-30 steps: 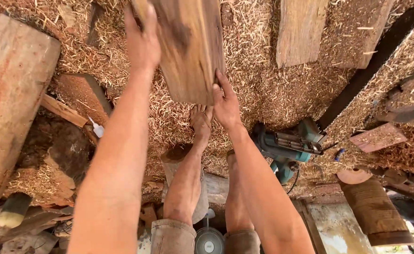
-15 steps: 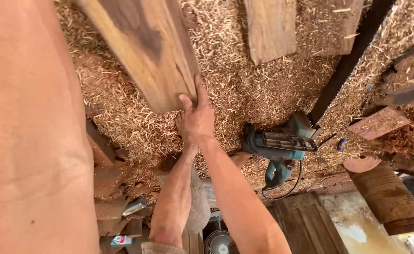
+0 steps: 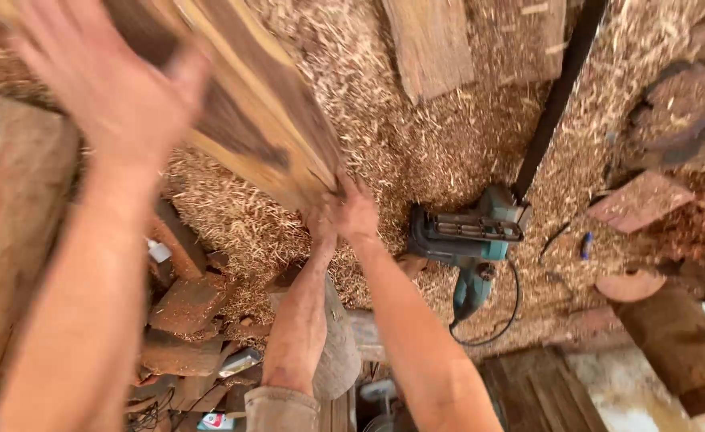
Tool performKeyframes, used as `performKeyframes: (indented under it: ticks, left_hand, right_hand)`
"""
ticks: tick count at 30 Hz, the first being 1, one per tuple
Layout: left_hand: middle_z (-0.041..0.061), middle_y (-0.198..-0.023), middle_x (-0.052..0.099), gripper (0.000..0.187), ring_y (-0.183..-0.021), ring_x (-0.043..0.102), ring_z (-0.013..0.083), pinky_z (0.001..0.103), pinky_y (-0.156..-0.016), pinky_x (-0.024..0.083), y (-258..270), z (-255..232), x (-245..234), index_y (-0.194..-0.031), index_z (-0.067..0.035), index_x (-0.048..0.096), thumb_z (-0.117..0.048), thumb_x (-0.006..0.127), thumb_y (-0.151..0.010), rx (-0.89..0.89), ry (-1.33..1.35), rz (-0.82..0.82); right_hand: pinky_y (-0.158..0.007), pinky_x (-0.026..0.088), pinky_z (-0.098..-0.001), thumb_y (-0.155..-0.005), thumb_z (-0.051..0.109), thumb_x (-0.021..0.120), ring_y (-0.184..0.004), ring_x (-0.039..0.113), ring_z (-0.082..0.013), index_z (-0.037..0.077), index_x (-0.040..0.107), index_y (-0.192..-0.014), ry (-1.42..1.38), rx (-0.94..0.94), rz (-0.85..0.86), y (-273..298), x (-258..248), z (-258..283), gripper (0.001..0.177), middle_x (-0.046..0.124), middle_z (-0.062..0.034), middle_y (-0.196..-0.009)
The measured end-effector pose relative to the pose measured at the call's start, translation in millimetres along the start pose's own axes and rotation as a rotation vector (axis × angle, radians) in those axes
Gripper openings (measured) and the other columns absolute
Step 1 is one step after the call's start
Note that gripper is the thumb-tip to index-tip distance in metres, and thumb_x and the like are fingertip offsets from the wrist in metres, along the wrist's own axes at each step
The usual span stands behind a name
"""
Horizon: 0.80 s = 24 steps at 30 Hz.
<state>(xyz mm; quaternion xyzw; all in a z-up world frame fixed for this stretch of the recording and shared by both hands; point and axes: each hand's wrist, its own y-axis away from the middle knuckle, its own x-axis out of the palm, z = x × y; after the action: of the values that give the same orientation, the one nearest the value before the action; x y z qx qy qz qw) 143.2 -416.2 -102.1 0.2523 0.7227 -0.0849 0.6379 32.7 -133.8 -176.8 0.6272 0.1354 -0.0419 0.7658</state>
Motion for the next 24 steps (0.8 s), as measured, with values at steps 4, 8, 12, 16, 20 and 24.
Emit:
performKeyframes:
  ticks: [4, 8, 12, 16, 20, 24]
  left_hand:
    - [0.008, -0.172, 0.016, 0.105, -0.162, 0.011, 0.0299, 0.068, -0.134, 0.020, 84, -40, -15, -0.165, -0.013, 0.020, -0.088, 0.033, -0.093, -0.264, 0.037, -0.118]
    - [0.003, -0.175, 0.011, 0.096, -0.165, 0.011, 0.0282, 0.064, -0.139, 0.020, 146, -83, -18, -0.164, -0.017, 0.013, -0.080, 0.040, -0.097, -0.323, 0.146, -0.311]
    - [0.014, -0.172, 0.019, 0.092, -0.162, 0.018, 0.0423, 0.066, -0.133, 0.016, 204, -136, -12, -0.164, -0.011, 0.016, -0.067, 0.048, -0.098, -0.336, 0.157, -0.345]
    - [0.007, -0.175, -0.008, 0.086, -0.163, -0.006, 0.0311, 0.062, -0.133, -0.001, 249, -194, 8, -0.168, -0.016, 0.005, -0.068, 0.034, -0.105, -0.211, 0.234, -0.313]
    - [0.010, -0.165, 0.030, 0.068, -0.156, 0.013, 0.0360, 0.061, -0.122, 0.009, 272, -236, 7, -0.151, -0.025, 0.050, -0.049, 0.054, -0.087, -0.053, 0.286, -0.270]
    - [0.013, -0.156, 0.046, 0.062, -0.148, 0.038, 0.0370, 0.063, -0.119, 0.026, 292, -246, -21, -0.144, -0.018, 0.059, -0.045, 0.060, -0.089, 0.021, 0.735, -0.326]
  right_hand:
    - [-0.121, 0.036, -0.0532, -0.099, 0.037, 0.057, -0.149, 0.037, -0.0346, 0.022, 0.046, -0.151, -0.139, -0.083, 0.158, 31, -56, 34, 0.055, 0.033, -0.0122, -0.165]
    - [-0.116, 0.045, -0.0472, -0.089, 0.073, 0.047, -0.142, 0.048, -0.0315, 0.006, 0.040, -0.152, -0.403, -0.566, 0.028, 85, -106, 117, 0.092, 0.047, -0.0176, -0.157]
    - [-0.124, 0.039, -0.0464, -0.105, 0.041, 0.054, -0.151, 0.039, -0.0379, 0.002, 0.027, -0.157, -0.399, -0.858, 0.184, 98, -135, 211, 0.069, 0.034, -0.0261, -0.163]
    - [-0.113, 0.040, -0.0577, -0.101, 0.051, 0.052, -0.145, 0.043, -0.0380, 0.016, 0.039, -0.152, 0.242, -0.800, 0.202, 128, -132, 251, 0.063, 0.040, -0.0183, -0.160]
    - [-0.091, 0.057, -0.0505, -0.091, 0.075, 0.062, -0.099, 0.073, -0.0348, 0.022, 0.077, -0.100, 0.670, -0.844, -0.050, 104, -137, 174, 0.056, 0.076, -0.0059, -0.101]
    - [-0.083, 0.058, -0.0447, -0.091, 0.076, 0.067, -0.094, 0.073, -0.0279, 0.037, 0.076, -0.100, 0.561, -0.769, -0.286, 72, -184, 85, 0.042, 0.076, 0.0039, -0.096]
